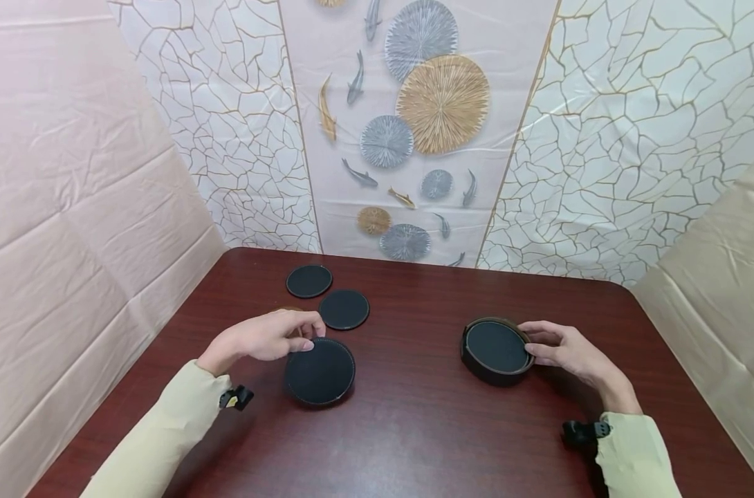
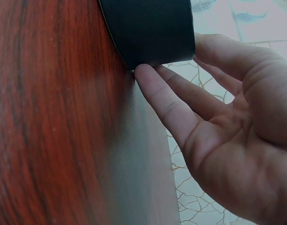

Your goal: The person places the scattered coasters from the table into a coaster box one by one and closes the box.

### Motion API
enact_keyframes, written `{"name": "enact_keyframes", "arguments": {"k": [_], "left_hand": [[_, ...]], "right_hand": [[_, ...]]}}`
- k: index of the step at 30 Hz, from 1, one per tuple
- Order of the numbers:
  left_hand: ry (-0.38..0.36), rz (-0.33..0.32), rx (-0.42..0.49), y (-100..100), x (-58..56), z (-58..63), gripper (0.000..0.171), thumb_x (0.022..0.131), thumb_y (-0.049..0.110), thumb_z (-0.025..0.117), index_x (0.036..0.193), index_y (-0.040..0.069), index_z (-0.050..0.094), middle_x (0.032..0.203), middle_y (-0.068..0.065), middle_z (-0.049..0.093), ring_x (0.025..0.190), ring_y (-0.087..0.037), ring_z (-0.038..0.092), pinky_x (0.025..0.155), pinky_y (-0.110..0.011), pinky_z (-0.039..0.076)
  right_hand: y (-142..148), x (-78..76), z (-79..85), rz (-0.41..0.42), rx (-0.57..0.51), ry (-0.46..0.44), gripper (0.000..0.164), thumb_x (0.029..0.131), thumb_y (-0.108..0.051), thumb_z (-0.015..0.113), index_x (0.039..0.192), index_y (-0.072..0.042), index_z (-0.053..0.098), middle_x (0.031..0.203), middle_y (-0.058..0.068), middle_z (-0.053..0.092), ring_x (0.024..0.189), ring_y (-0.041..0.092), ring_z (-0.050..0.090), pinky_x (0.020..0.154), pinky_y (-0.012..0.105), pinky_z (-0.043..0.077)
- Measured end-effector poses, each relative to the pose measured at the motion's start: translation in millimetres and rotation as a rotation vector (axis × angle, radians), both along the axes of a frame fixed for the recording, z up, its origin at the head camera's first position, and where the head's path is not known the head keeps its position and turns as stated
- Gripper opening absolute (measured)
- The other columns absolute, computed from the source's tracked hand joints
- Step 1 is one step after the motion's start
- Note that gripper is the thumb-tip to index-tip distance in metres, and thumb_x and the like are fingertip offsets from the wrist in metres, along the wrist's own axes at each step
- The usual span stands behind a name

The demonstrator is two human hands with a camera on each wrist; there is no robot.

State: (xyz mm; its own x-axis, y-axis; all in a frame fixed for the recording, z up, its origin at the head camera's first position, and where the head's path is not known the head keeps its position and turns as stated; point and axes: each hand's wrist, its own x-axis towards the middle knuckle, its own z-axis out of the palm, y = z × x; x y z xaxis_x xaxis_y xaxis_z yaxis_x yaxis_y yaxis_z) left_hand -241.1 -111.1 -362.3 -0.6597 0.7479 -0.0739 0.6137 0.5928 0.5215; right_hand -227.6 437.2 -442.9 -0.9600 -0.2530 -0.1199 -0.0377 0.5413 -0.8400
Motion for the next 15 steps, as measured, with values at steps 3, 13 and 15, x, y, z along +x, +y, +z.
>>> {"name": "enact_keyframes", "arguments": {"k": [3,13,15], "left_hand": [[0.006,0.018,0.019,3.8,-2.7,2.6,0.014,0.098,0.014,0.06,0.11,0.019,0.057,0.095,0.004,0.065,0.078,-0.008,0.058,0.072,-0.028,0.047],[-0.044,0.108,0.093,16.5,-13.1,7.0,0.018,0.099,0.017,0.058,0.115,0.023,0.056,0.091,0.004,0.062,0.08,-0.013,0.059,0.077,-0.032,0.048],[-0.04,0.126,0.109,19.5,-16.7,6.5,0.018,0.099,0.017,0.059,0.115,0.023,0.056,0.091,0.004,0.062,0.08,-0.013,0.059,0.078,-0.032,0.047]], "right_hand": [[0.3,-0.1,0.4,0.0,-0.002,-0.004,0.059,0.092,-0.019,0.069,0.141,0.003,0.045,0.133,0.036,0.053,0.098,0.002,0.067,0.079,0.032,0.059],[0.2,-1.1,-1.8,0.003,-0.02,-0.003,0.058,0.092,-0.018,0.069,0.14,0.004,0.045,0.133,0.035,0.053,0.099,0.001,0.067,0.078,0.032,0.06],[0.5,-1.3,-1.8,0.003,-0.022,-0.001,0.058,0.092,-0.018,0.069,0.14,0.004,0.046,0.133,0.035,0.054,0.098,0.002,0.067,0.078,0.033,0.06]]}}
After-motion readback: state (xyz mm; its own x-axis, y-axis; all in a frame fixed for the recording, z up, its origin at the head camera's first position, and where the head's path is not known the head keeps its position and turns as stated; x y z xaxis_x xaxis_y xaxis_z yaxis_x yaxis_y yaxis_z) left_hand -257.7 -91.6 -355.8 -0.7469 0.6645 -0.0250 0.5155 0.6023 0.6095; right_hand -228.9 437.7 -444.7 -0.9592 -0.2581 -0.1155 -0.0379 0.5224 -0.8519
